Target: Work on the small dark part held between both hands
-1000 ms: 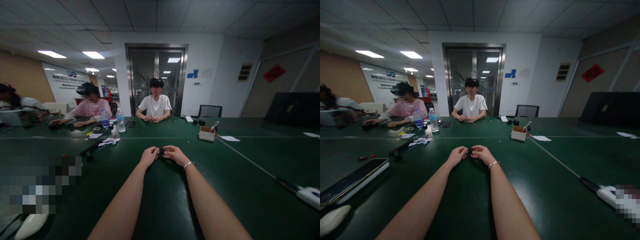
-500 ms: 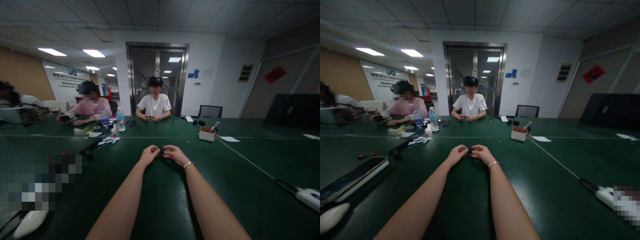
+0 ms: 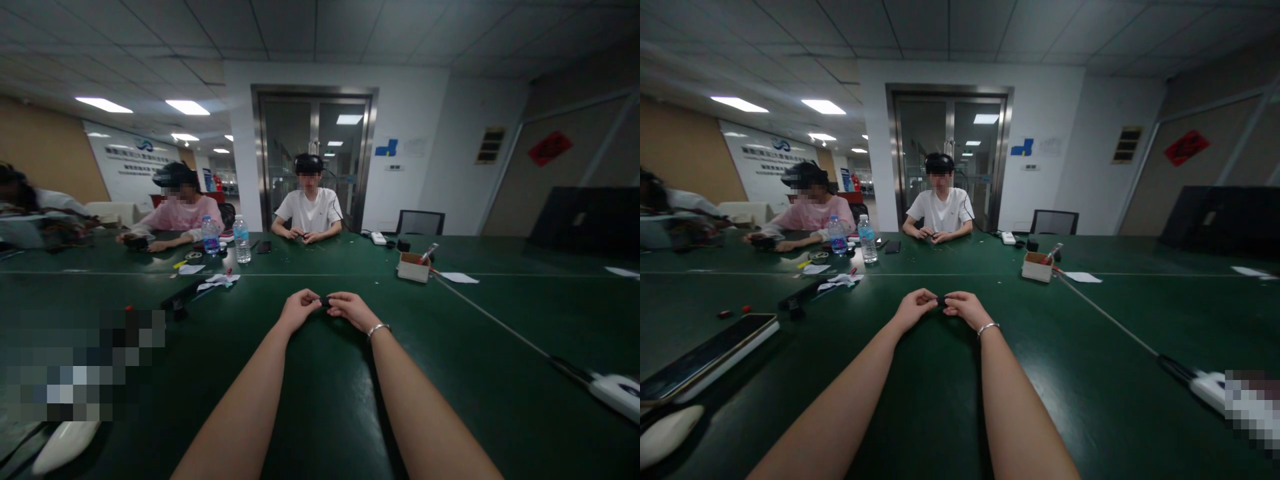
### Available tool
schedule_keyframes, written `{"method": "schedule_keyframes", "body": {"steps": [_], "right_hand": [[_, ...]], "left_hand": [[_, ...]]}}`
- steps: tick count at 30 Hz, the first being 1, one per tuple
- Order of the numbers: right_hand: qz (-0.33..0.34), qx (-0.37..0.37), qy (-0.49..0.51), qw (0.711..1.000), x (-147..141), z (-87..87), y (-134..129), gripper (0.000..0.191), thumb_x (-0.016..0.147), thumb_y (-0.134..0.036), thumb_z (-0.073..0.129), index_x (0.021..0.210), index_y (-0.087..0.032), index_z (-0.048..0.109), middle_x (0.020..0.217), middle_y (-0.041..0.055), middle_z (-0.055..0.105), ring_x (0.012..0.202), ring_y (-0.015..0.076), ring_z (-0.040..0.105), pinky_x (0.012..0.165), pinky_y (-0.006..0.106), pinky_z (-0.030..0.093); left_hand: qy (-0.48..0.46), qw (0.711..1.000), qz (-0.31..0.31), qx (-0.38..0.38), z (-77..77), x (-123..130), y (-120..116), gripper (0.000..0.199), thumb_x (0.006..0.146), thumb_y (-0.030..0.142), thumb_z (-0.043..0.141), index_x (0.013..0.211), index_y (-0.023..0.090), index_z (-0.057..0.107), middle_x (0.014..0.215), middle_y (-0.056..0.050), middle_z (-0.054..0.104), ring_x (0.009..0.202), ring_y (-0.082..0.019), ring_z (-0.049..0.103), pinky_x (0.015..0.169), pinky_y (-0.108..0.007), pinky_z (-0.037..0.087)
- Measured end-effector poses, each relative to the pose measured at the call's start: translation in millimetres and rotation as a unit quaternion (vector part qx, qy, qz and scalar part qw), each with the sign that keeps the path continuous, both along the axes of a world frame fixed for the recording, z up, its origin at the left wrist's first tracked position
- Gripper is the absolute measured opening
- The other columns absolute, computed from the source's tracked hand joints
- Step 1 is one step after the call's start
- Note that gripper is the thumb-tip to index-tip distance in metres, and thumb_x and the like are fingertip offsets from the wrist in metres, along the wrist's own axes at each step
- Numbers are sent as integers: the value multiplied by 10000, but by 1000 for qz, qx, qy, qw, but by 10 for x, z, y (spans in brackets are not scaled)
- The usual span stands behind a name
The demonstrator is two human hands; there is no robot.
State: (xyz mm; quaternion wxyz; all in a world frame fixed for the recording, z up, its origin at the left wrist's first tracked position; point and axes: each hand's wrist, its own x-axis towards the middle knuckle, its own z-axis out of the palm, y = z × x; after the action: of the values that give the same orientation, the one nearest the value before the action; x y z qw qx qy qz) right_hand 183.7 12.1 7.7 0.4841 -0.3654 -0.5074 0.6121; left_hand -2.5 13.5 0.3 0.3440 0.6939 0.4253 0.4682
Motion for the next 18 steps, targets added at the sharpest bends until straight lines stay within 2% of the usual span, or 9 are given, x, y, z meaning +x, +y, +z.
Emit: {"method": "schedule_keyframes", "body": {"steps": [3,7,10,14,18], "right_hand": [[-10,-4,-7,1000,-3,-1,-3,130,724,-87,682,845,-67,640,665,88,675,563,127,656,535,192,551],[-11,0,-11,1000,-3,-5,-14,104,741,-130,682,812,-64,644,616,85,659,554,126,647,525,186,542],[-13,0,-3,1000,0,-1,-30,113,734,-111,682,833,-69,647,660,82,666,571,125,652,536,189,548],[-8,5,1,1000,2,19,-58,193,718,-60,669,908,-88,645,777,74,674,595,111,660,573,186,556],[10,22,2,1000,9,22,-73,277,701,-19,649,961,-113,631,830,48,662,610,101,664,589,184,557]], "left_hand": [[-7,1000,-9,-8,30,4,-35,259,666,298,690,881,160,650,850,-47,673,772,-158,613,735,-288,477],[2,1000,13,-5,48,9,-65,272,664,327,692,881,166,661,852,-52,676,775,-160,612,739,-289,475],[23,999,27,1,46,7,-68,285,674,372,676,870,165,669,814,-55,672,746,-162,610,717,-291,472],[19,1000,9,-20,19,16,-44,304,716,431,618,825,149,643,730,-50,659,653,-151,607,658,-282,467],[-1,1000,11,-29,-17,39,-11,315,765,452,553,891,167,597,650,-10,625,579,-133,590,601,-260,454]]}}
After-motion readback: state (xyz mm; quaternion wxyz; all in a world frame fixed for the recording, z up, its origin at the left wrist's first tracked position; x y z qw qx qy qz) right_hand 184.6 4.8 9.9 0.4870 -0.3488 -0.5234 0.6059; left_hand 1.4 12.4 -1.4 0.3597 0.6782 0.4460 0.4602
